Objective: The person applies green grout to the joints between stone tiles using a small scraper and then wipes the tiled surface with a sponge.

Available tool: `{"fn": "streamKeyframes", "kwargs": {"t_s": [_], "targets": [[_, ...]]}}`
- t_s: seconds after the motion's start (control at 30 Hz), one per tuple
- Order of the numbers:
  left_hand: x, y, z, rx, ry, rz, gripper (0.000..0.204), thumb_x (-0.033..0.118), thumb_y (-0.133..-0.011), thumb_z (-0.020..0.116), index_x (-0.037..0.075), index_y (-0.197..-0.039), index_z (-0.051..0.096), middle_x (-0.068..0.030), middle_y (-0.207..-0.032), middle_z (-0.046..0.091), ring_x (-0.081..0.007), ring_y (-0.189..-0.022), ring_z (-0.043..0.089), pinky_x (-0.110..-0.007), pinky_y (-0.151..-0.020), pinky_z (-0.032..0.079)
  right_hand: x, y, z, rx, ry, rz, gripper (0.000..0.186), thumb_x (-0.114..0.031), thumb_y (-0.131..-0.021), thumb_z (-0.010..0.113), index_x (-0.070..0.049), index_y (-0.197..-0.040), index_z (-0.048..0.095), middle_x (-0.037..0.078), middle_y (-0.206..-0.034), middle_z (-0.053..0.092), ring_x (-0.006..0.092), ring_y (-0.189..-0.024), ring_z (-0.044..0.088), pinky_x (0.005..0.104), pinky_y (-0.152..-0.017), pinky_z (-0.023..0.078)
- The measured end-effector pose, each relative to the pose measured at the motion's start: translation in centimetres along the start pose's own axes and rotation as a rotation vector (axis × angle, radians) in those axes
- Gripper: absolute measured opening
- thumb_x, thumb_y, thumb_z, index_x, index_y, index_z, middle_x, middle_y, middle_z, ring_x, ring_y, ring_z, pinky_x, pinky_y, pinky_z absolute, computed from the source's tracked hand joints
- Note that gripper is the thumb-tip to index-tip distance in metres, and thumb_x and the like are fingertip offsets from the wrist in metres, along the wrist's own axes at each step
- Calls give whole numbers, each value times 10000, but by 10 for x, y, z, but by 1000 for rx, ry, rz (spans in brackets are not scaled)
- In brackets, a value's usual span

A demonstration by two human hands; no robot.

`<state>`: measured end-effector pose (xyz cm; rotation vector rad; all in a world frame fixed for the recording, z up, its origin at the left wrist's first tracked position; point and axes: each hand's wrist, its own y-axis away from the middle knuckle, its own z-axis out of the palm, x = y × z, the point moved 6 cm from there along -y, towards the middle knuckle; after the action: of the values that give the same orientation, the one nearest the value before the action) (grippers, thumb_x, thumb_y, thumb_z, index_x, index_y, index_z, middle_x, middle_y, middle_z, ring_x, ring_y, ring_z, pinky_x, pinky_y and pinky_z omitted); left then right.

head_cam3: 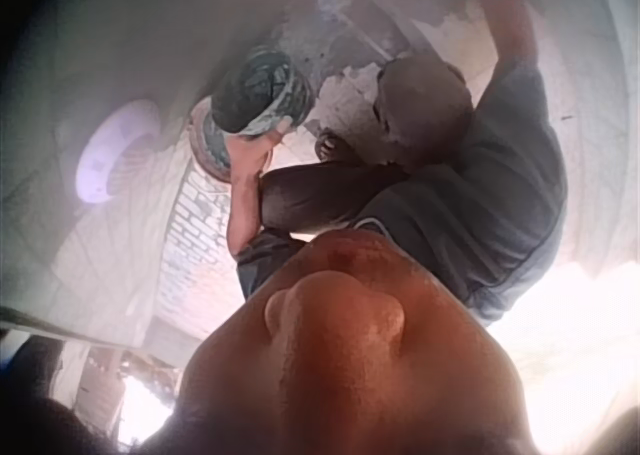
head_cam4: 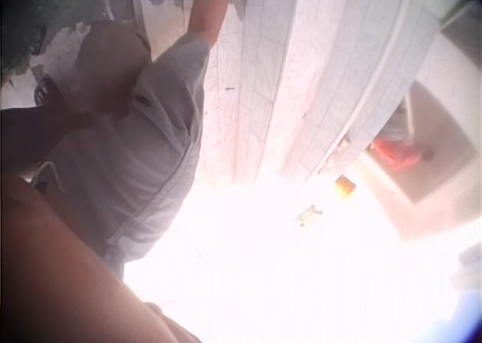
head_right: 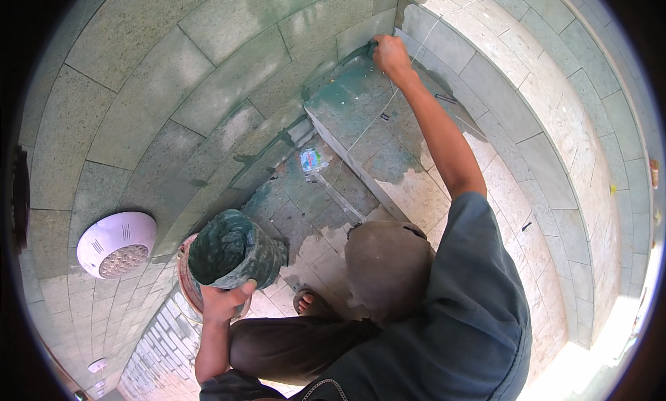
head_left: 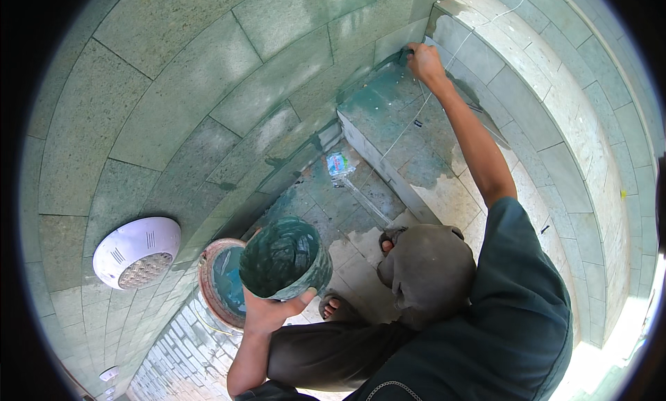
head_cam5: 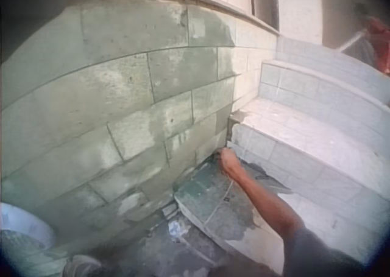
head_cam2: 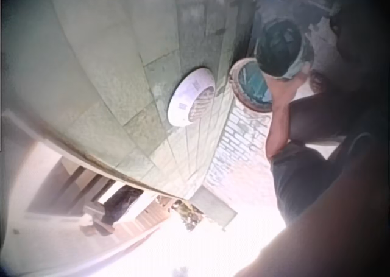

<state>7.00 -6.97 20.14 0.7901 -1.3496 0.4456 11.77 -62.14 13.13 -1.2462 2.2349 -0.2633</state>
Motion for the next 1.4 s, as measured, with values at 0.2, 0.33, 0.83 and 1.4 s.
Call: {"fn": "streamKeyframes", "kwargs": {"t_s": [0.2,0.33,0.83,1.4], "targets": [[3,0,0,12,41,28,878,2,-643,871,-14,-1389,410,-114,-1227,613,-189,-1085,622,-354,-954,507,9,14,-13,34,-46,70,241,-94,-803,663,-21,-1028,705,263,-913,687,434,-870,672,466,-825,542],[3,-2,2,-3,48,7,872,-1,-646,871,-12,-1388,414,-115,-1231,611,-194,-1095,619,-358,-958,506,6,7,-4,-126,98,-20,241,-88,-795,669,-13,-1022,701,269,-921,682,447,-871,666,469,-824,535],[10,-4,9,-28,123,-9,946,-15,-656,860,-17,-1443,334,-136,-1294,579,-209,-1156,602,-379,-996,491,13,20,-4,42,-38,156,240,-98,-819,676,-37,-1049,702,271,-905,690,454,-888,667,491,-846,524],[15,-5,16,-84,84,45,932,-26,-658,856,-21,-1434,340,-133,-1288,584,-204,-1164,594,-379,-1008,476,49,27,10,203,-435,471,251,-117,-836,691,-21,-1069,700,261,-892,695,427,-860,680,465,-816,522]]}}
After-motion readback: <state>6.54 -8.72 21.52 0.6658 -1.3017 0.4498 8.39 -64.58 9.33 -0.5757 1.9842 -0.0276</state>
